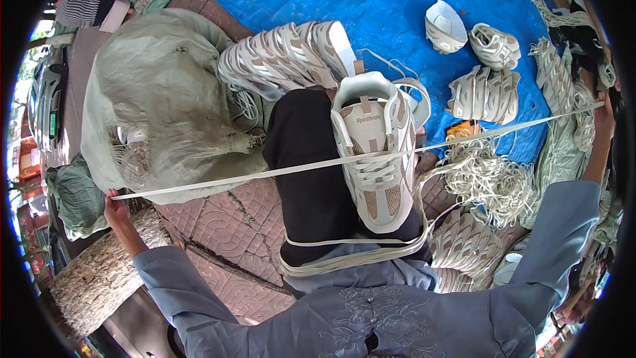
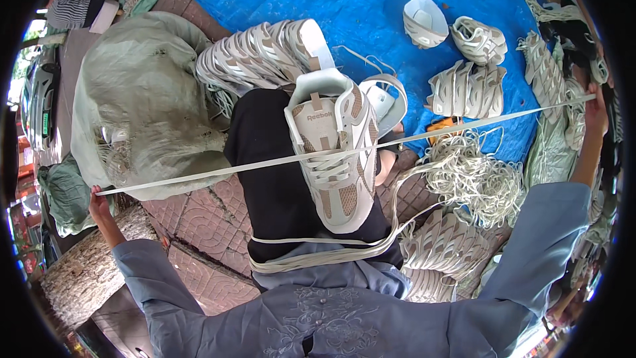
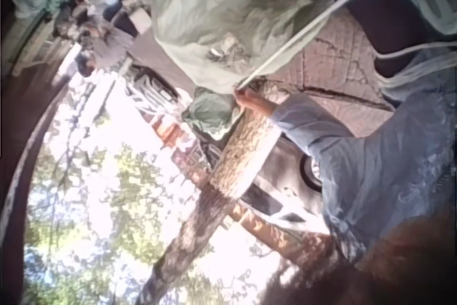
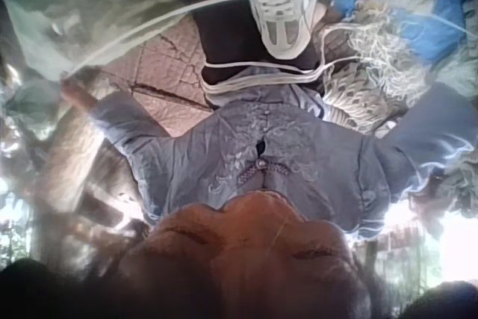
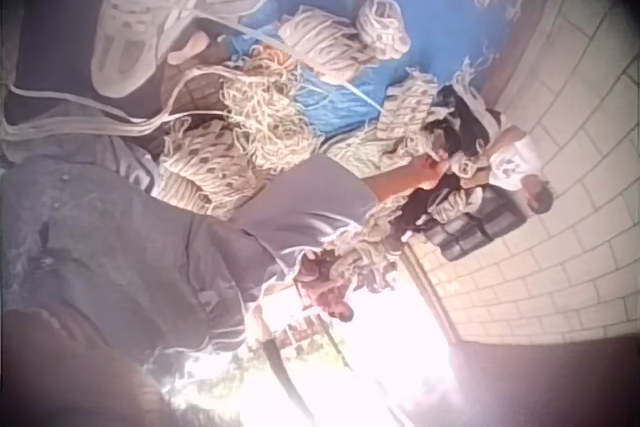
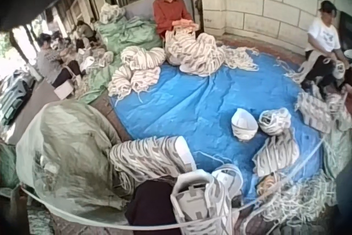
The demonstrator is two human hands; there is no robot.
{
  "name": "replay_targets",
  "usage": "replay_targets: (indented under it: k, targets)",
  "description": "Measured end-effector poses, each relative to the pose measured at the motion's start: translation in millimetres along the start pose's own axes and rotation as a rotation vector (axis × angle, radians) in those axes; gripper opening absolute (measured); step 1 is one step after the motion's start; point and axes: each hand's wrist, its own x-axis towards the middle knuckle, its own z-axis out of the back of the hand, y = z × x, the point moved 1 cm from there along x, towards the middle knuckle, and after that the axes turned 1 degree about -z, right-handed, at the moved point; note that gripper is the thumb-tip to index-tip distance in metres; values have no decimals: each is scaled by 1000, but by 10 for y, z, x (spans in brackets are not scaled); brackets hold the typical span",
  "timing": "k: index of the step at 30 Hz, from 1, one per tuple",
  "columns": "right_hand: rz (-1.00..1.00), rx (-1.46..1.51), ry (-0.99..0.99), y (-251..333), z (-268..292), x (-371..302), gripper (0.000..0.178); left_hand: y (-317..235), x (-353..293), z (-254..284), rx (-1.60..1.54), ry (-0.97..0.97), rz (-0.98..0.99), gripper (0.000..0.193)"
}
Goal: The person is sitting on the ground outdoors, lacing a white sneaker resting on their lap. They repeatedly thread a long white shoelace through the eyelets of the shoe, pulling it tight and adjusting the loops by hand.
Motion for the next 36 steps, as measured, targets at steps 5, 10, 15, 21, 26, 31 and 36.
replay_targets:
  k: [5,10,15,21,26,31,36]
  targets:
    - [54,-280,82,949,733,513,32,989,-1179,-908,67,492,243,21]
    - [-157,16,97,-415,107,-134,38,1169,-3406,-3195,465,868,10,9]
    - [-263,-44,323,-1527,-3754,-2512,24,1506,-4178,-3344,744,1099,-504,10]
    - [-431,-383,717,-1970,-4969,-3860,4,1673,-4390,-3227,759,1066,-367,10]
    - [361,-847,1123,-2160,-5173,-4249,4,1658,-4472,-3214,732,1022,-418,9]
    - [-516,-675,1015,-2072,-5204,-4289,5,1667,-4501,-3220,711,984,-463,10]
    - [-678,-641,1023,-2099,-5171,-4231,6,1632,-4542,-3197,862,1121,-1006,16]
